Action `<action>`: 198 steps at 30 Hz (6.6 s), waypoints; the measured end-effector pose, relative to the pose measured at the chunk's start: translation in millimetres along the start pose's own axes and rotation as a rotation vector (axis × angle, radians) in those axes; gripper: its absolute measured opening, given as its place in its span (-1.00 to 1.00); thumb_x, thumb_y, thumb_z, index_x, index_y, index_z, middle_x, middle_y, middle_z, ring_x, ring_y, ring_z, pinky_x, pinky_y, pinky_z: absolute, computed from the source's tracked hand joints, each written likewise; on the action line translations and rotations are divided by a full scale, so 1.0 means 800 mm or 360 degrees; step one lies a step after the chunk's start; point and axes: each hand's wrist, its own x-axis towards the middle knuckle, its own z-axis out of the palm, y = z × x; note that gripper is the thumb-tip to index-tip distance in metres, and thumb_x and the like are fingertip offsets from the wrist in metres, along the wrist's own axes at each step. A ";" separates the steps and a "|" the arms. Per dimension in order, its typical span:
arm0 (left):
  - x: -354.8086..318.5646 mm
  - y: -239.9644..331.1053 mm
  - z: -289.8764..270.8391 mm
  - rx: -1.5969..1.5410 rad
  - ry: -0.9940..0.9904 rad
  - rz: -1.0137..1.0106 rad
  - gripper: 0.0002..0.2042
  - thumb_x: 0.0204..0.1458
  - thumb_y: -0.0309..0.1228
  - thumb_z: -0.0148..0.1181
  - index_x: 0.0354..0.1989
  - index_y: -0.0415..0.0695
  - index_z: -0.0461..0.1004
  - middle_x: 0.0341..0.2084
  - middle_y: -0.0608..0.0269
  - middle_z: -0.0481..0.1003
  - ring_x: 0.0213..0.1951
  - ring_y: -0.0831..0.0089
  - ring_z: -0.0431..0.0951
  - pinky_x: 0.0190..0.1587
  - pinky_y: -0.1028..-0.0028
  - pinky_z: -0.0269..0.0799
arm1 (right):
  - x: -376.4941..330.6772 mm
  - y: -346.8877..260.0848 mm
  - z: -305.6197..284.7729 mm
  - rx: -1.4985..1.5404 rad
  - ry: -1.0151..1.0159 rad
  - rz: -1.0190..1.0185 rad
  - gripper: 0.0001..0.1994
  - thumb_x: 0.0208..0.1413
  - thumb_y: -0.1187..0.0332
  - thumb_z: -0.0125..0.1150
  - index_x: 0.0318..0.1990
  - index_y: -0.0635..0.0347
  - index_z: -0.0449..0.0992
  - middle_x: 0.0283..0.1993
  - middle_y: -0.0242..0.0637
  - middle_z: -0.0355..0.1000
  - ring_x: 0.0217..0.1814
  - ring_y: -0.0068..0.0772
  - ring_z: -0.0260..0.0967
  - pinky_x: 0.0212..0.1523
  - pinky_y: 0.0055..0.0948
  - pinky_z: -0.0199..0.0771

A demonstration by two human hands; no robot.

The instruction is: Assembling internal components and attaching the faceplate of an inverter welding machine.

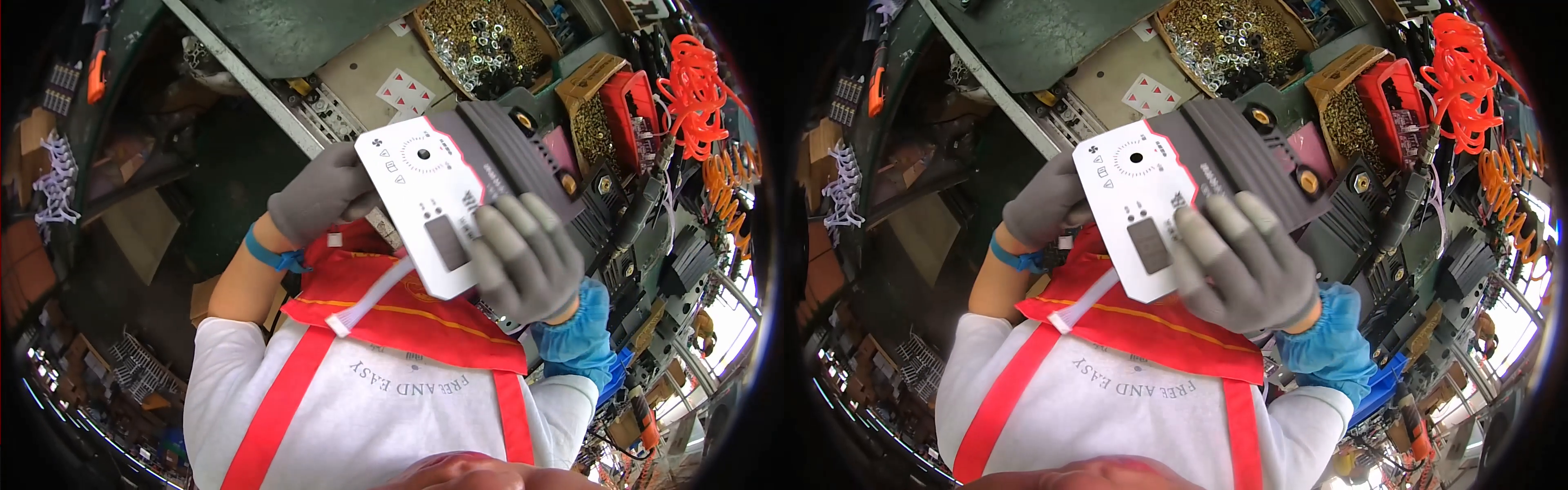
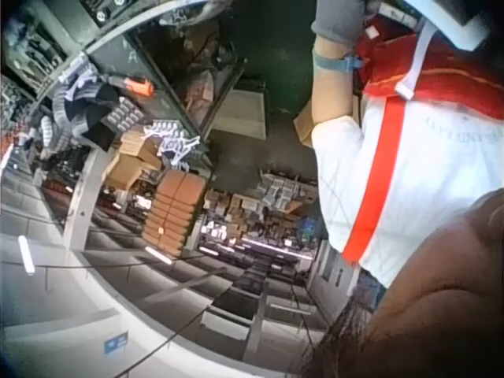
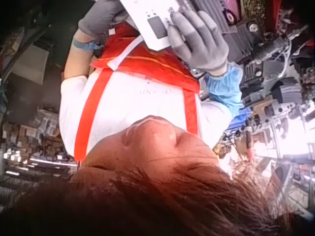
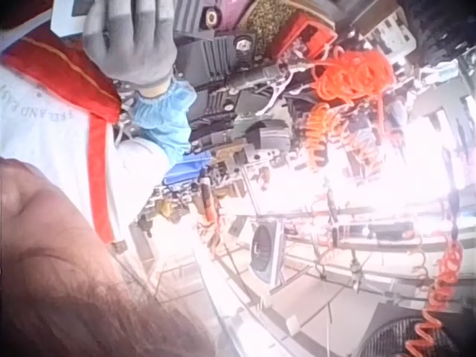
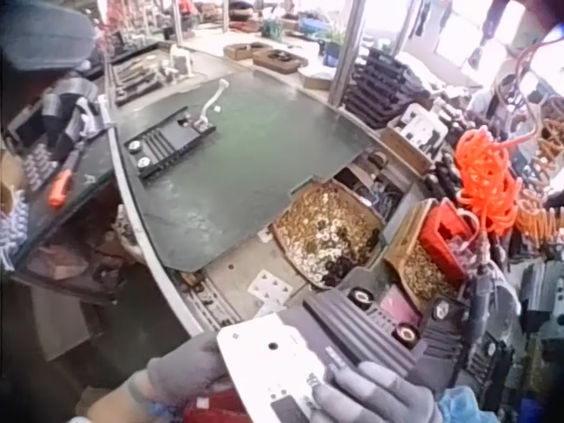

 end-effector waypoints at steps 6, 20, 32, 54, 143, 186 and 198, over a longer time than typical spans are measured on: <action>0.010 -0.010 0.008 0.0160 -0.0132 0.0042 -0.80 0.11 -0.40 -0.01 -0.24 -0.28 0.47 -0.66 0.31 0.45 -0.71 0.68 0.33 -0.67 0.65 0.18 | -0.026 -0.017 0.037 0.0267 -0.0257 -0.0047 -0.54 -0.13 0.31 0.23 0.03 -0.22 0.43 0.14 -0.44 0.28 0.12 -0.24 0.28 0.11 -0.17 0.36; -0.001 -0.028 -0.022 -0.0565 -0.0480 -0.0086 -0.64 -0.10 -0.41 0.07 -0.10 -0.32 0.42 -0.50 0.18 0.49 -0.67 0.62 0.30 -0.64 0.64 0.19 | 0.052 0.177 0.095 0.0368 -0.0328 0.0649 -0.77 0.07 0.33 0.11 -0.11 0.04 0.55 -0.14 -0.20 0.47 -0.11 -0.09 0.45 -0.14 -0.20 0.45; 0.003 -0.018 0.008 0.0119 -0.0170 -0.0008 -0.57 0.12 -0.07 0.08 -0.05 -0.20 0.45 -0.42 0.35 0.51 -0.59 0.74 0.30 -0.62 0.68 0.14 | 0.073 0.219 0.187 -0.0134 -0.0830 0.0621 -0.81 0.04 0.35 0.12 -0.16 0.02 0.51 -0.19 -0.21 0.46 -0.09 -0.05 0.44 -0.13 -0.14 0.46; 0.004 -0.009 0.031 0.0015 -0.0032 0.0115 -0.45 0.15 -0.06 -0.01 0.14 -0.27 0.28 -0.24 0.23 0.50 -0.32 0.62 0.46 -0.42 0.63 0.34 | 0.056 0.051 0.036 0.1460 -0.0489 0.1439 -0.75 -0.04 0.47 0.29 -0.15 0.22 0.52 -0.36 -0.26 0.43 -0.36 -0.43 0.42 -0.33 -0.45 0.41; -0.069 0.102 0.023 0.1435 0.1761 0.1647 -0.59 0.14 -0.12 0.05 -0.17 -0.30 0.50 -0.56 0.10 0.54 -0.58 0.46 0.54 -0.56 0.44 0.37 | -0.062 0.071 -0.128 0.0323 0.1233 0.1614 -0.56 -0.02 0.62 0.05 0.10 0.41 0.31 -0.04 -0.10 0.39 -0.33 -0.54 0.35 -0.31 -0.58 0.39; 0.168 0.001 -0.051 0.2738 0.1237 -0.0076 -0.33 0.06 -0.26 0.03 0.34 -0.14 -0.03 0.27 0.00 0.13 0.27 0.08 0.15 0.17 0.11 0.19 | -0.156 0.074 -0.030 -0.0604 0.0043 0.2209 -0.32 0.04 0.26 0.23 0.32 0.03 0.08 0.16 -0.08 0.28 0.15 0.02 0.31 0.00 -0.14 0.39; 0.207 -0.012 -0.049 0.3031 0.1351 -0.0270 -0.82 -0.01 -0.33 0.17 -0.22 -0.03 0.51 -0.26 0.17 0.54 -0.24 0.20 0.60 -0.36 0.20 0.52 | -0.115 0.065 -0.086 -0.0818 -0.0440 0.2065 -0.45 0.09 0.21 0.18 0.25 0.01 0.20 0.06 -0.08 0.37 0.03 0.01 0.39 -0.10 -0.18 0.43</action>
